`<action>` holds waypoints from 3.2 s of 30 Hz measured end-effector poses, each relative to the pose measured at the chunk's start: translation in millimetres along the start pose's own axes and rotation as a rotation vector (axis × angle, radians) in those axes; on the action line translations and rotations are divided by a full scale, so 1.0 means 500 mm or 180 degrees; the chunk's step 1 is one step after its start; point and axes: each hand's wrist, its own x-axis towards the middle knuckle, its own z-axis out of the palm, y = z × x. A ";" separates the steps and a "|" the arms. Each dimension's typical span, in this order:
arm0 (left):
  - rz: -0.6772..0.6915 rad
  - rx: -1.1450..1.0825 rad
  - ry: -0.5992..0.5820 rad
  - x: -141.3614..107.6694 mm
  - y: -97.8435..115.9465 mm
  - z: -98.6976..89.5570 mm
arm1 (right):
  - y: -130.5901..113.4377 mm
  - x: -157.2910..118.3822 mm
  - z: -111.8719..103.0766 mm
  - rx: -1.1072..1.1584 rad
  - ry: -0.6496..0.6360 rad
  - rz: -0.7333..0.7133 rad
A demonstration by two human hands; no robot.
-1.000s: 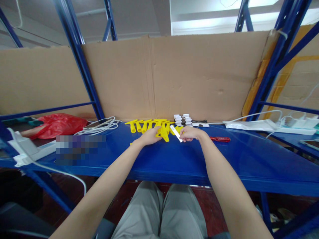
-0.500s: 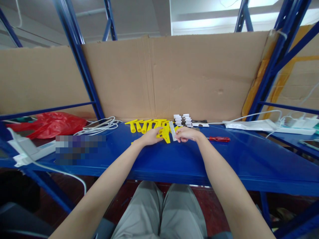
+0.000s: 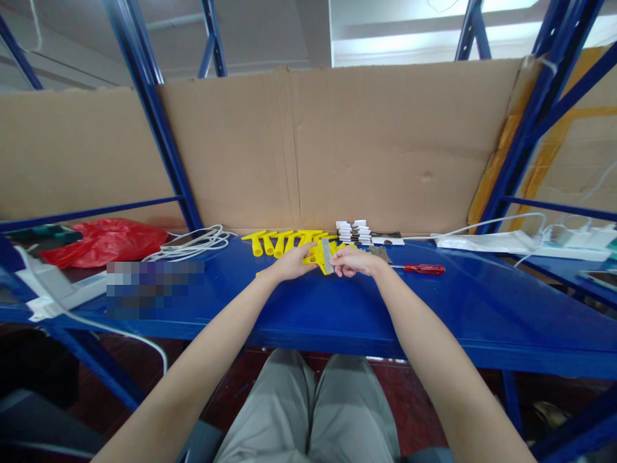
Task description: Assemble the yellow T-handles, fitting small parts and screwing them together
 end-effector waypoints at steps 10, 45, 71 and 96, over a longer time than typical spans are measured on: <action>0.0101 -0.0036 0.0007 -0.002 0.001 -0.003 | -0.007 -0.001 0.007 -0.0053 0.0106 0.0036; 0.0547 0.0047 -0.0231 -0.005 -0.001 -0.004 | 0.001 0.000 0.004 0.0141 -0.0030 0.0037; 0.0355 0.0980 -0.0298 -0.013 0.034 -0.001 | 0.004 0.008 0.007 0.0312 -0.0066 -0.0280; 0.0546 0.1182 -0.0191 -0.023 0.060 -0.013 | -0.004 0.020 0.023 0.0673 0.1292 -0.0277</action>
